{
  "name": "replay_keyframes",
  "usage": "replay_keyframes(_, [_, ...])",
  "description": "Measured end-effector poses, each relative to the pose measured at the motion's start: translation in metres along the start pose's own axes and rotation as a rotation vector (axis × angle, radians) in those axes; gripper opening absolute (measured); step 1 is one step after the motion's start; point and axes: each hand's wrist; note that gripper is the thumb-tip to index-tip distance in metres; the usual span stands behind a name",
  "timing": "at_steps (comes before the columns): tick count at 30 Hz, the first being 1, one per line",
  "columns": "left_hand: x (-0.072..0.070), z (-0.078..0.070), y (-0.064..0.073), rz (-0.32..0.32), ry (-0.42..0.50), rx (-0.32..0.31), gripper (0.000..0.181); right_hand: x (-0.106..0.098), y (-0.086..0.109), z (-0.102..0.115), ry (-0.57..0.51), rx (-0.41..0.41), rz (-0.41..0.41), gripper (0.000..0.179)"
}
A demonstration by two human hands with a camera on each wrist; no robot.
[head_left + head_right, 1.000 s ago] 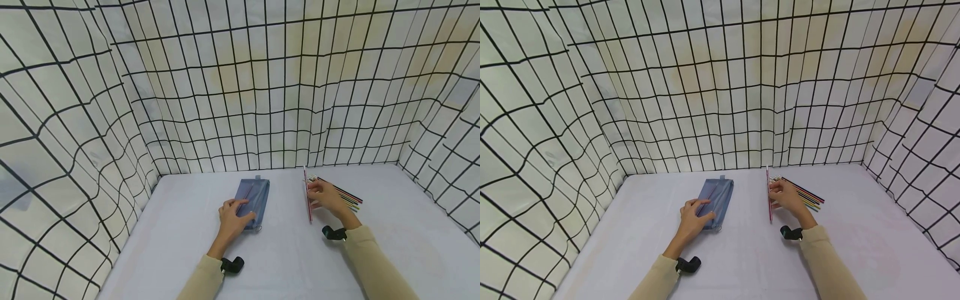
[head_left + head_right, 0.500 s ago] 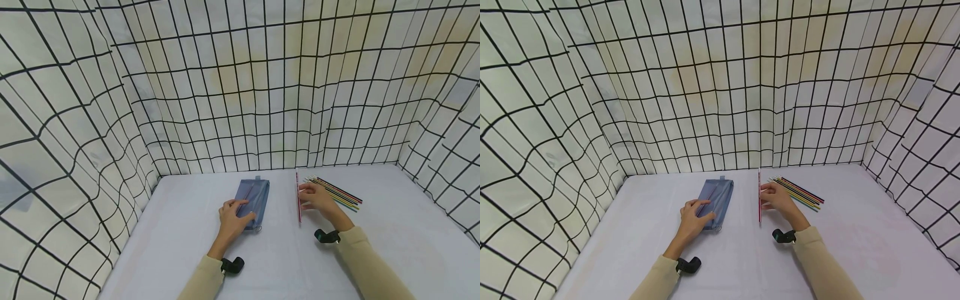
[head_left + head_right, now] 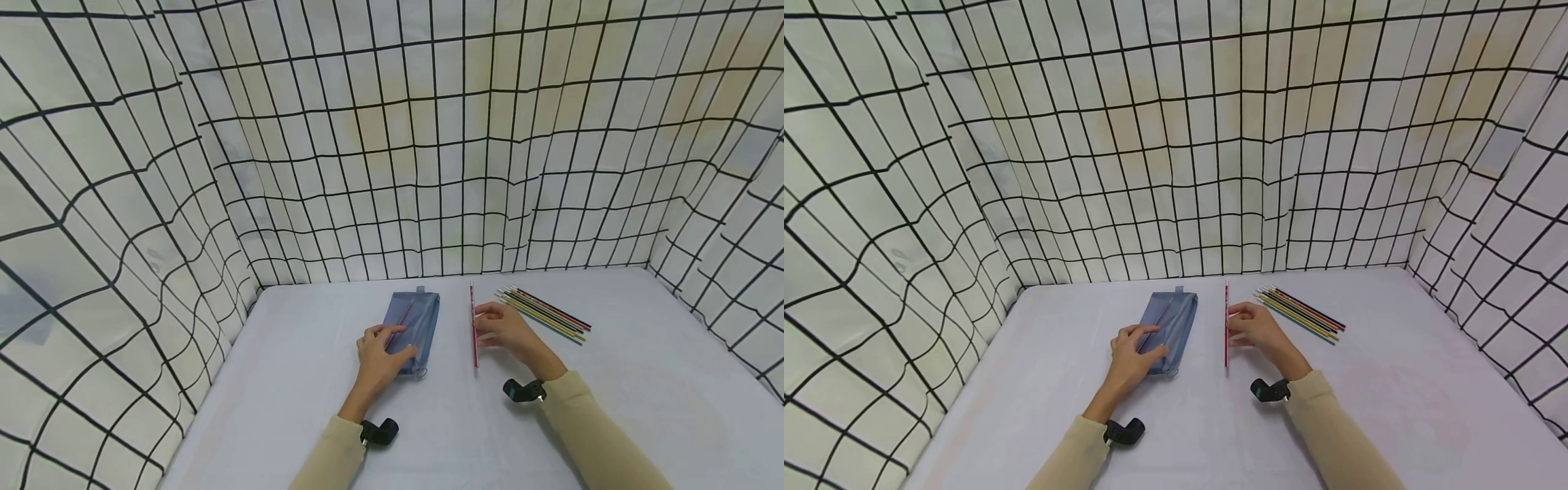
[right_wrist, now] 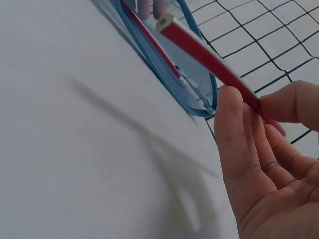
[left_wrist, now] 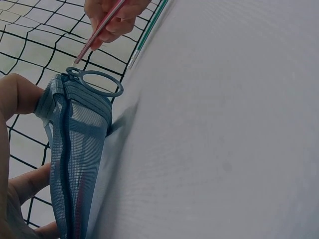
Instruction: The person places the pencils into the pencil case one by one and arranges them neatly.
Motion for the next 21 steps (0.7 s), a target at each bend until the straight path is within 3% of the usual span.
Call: replay_keyframes(21, [0.000,-0.002,0.002,-0.011,-0.007,0.010,0.050,0.047,-0.007,-0.003,-0.049,0.077,0.104,0.037])
Point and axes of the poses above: each hand's wrist, its own y-axis away from the middle knuckle, its own x-axis out of the palm, z = x × y, and after that the axes turned 15 degrees about -x, right-handed
